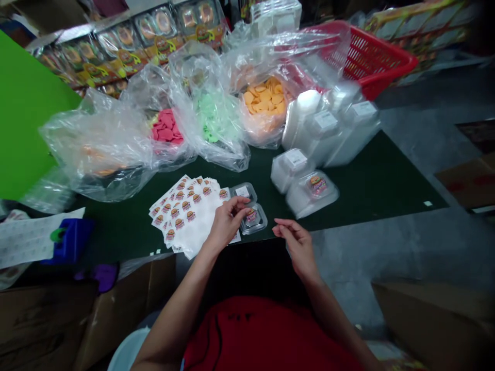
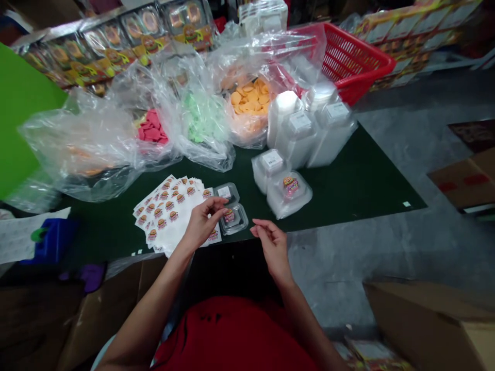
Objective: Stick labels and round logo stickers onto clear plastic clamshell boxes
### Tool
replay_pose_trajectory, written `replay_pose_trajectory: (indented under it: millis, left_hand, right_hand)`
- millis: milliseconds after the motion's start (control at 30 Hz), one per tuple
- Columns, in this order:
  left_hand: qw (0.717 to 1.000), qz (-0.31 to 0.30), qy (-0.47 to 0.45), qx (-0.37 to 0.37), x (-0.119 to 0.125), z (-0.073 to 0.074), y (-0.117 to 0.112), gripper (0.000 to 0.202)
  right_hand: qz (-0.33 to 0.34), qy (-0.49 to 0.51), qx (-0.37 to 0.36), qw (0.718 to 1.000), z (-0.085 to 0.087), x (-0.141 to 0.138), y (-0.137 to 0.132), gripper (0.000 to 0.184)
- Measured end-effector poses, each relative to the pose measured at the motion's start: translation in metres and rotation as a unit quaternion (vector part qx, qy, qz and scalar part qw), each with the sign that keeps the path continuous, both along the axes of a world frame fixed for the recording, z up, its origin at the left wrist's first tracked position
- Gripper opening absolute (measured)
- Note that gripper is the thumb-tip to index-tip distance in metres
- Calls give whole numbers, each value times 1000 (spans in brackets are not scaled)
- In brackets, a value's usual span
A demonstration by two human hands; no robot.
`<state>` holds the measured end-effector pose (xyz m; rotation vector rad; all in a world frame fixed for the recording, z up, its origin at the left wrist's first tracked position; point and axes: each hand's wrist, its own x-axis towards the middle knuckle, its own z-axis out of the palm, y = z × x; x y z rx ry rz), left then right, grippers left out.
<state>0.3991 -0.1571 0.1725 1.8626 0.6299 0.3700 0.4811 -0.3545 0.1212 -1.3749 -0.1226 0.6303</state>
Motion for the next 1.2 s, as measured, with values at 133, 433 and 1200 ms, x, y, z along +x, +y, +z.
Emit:
replay_pose_trajectory:
  millis: [133,433,1200]
  left_hand:
    - [1000,-3,5,-8,0,-8,0,37]
    - [999,-33,34,6,2,-13,5,40]
    - [968,149,-4,203,-41,-42,-4,37]
  right_hand:
    - [4,0,0,1000,-4,3,3,24]
    - [26,-45,-14,999,2,6,11,23]
    - [118,-437,-263,852,-7,-25,73,93]
